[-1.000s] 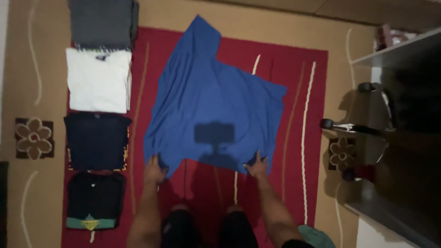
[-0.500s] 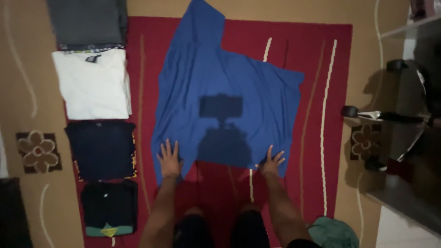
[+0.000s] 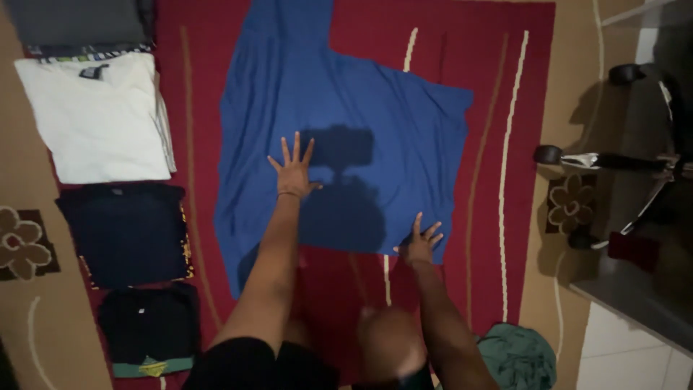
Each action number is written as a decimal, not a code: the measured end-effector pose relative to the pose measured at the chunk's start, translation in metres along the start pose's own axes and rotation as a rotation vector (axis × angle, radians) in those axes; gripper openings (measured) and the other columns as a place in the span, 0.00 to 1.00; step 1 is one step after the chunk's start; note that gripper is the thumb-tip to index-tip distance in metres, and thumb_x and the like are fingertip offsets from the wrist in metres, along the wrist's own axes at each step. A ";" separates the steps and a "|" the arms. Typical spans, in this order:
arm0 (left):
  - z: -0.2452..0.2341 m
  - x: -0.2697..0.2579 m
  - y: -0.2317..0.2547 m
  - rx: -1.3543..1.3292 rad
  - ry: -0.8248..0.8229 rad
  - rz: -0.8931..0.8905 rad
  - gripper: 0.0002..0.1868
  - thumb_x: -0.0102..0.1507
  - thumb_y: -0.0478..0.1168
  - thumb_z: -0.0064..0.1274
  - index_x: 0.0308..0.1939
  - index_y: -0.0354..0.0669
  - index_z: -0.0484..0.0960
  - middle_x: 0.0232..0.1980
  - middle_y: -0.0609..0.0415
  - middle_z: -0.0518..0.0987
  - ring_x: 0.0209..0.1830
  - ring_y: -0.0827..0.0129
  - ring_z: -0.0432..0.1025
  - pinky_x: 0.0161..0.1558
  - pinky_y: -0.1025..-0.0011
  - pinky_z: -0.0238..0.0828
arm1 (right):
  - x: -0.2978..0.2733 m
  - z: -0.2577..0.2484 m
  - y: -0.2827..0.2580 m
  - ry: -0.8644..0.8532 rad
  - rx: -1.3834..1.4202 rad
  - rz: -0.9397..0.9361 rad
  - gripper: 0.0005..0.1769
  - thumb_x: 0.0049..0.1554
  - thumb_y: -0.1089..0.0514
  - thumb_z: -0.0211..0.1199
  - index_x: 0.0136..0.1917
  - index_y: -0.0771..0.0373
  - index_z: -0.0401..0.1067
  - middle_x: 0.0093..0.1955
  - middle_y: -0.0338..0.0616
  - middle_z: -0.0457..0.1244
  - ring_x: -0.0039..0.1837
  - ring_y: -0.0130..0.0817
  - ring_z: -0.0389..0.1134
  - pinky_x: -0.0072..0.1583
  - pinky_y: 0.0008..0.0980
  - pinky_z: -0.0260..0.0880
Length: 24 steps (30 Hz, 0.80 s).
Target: Folding various items of clothing on a rug on the floor.
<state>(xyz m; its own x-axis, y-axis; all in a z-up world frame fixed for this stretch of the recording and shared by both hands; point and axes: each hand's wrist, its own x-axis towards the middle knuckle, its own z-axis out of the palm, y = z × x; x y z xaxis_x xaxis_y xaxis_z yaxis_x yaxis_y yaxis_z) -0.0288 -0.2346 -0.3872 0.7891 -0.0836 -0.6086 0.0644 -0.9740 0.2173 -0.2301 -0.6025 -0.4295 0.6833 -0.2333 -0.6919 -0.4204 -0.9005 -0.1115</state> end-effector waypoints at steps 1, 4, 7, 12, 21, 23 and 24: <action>0.002 0.003 0.002 0.002 0.004 -0.001 0.71 0.49 0.62 0.72 0.83 0.65 0.36 0.86 0.53 0.28 0.85 0.43 0.27 0.72 0.24 0.36 | -0.004 -0.011 -0.010 0.003 0.002 -0.003 0.85 0.41 0.42 0.83 0.83 0.46 0.15 0.78 0.84 0.13 0.82 0.78 0.12 0.78 0.72 0.23; 0.007 0.012 0.006 0.018 -0.044 -0.083 0.73 0.44 0.60 0.75 0.82 0.73 0.37 0.86 0.57 0.26 0.85 0.43 0.25 0.69 0.19 0.39 | -0.011 -0.038 -0.028 -0.196 0.044 0.177 0.81 0.44 0.42 0.80 0.84 0.40 0.15 0.82 0.75 0.10 0.81 0.80 0.12 0.78 0.68 0.31; 0.018 0.015 0.006 -0.051 -0.048 -0.153 0.75 0.42 0.54 0.79 0.82 0.80 0.39 0.86 0.60 0.23 0.85 0.45 0.21 0.67 0.16 0.38 | -0.004 -0.052 -0.034 -0.127 -0.169 0.003 0.84 0.44 0.39 0.83 0.81 0.53 0.14 0.80 0.81 0.21 0.82 0.79 0.18 0.77 0.72 0.33; 0.009 0.038 0.011 -0.016 0.021 -0.169 0.76 0.42 0.50 0.79 0.81 0.85 0.37 0.85 0.58 0.18 0.84 0.43 0.19 0.64 0.15 0.41 | 0.126 0.033 0.020 0.068 -0.225 -0.175 0.35 0.63 0.36 0.66 0.73 0.52 0.57 0.73 0.49 0.60 0.73 0.51 0.63 0.67 0.54 0.69; 0.009 0.031 0.008 -0.017 -0.120 -0.172 0.83 0.37 0.51 0.82 0.80 0.89 0.34 0.85 0.61 0.16 0.84 0.41 0.14 0.65 0.13 0.37 | 0.087 -0.115 -0.180 -0.110 -0.296 -0.427 0.84 0.33 0.33 0.84 0.85 0.39 0.29 0.86 0.57 0.15 0.85 0.62 0.14 0.70 0.87 0.32; 0.006 0.031 0.007 0.004 -0.114 -0.153 0.82 0.37 0.52 0.82 0.80 0.88 0.33 0.84 0.59 0.16 0.83 0.39 0.13 0.64 0.13 0.37 | 0.092 -0.112 -0.179 -0.092 -0.296 -0.428 0.85 0.32 0.32 0.84 0.85 0.39 0.28 0.86 0.57 0.14 0.85 0.63 0.13 0.70 0.88 0.32; 0.004 0.032 0.006 0.018 -0.114 -0.140 0.82 0.38 0.54 0.82 0.80 0.87 0.32 0.84 0.56 0.15 0.82 0.38 0.13 0.63 0.12 0.38 | 0.095 -0.110 -0.179 -0.080 -0.305 -0.433 0.86 0.32 0.31 0.84 0.85 0.39 0.27 0.86 0.57 0.13 0.84 0.64 0.13 0.69 0.89 0.31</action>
<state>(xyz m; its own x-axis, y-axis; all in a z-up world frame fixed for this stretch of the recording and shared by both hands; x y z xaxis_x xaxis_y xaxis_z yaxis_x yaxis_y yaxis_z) -0.0057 -0.2435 -0.4079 0.6991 0.0304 -0.7144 0.1570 -0.9812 0.1119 -0.0242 -0.5036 -0.3969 0.7030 0.2011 -0.6821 0.0903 -0.9767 -0.1950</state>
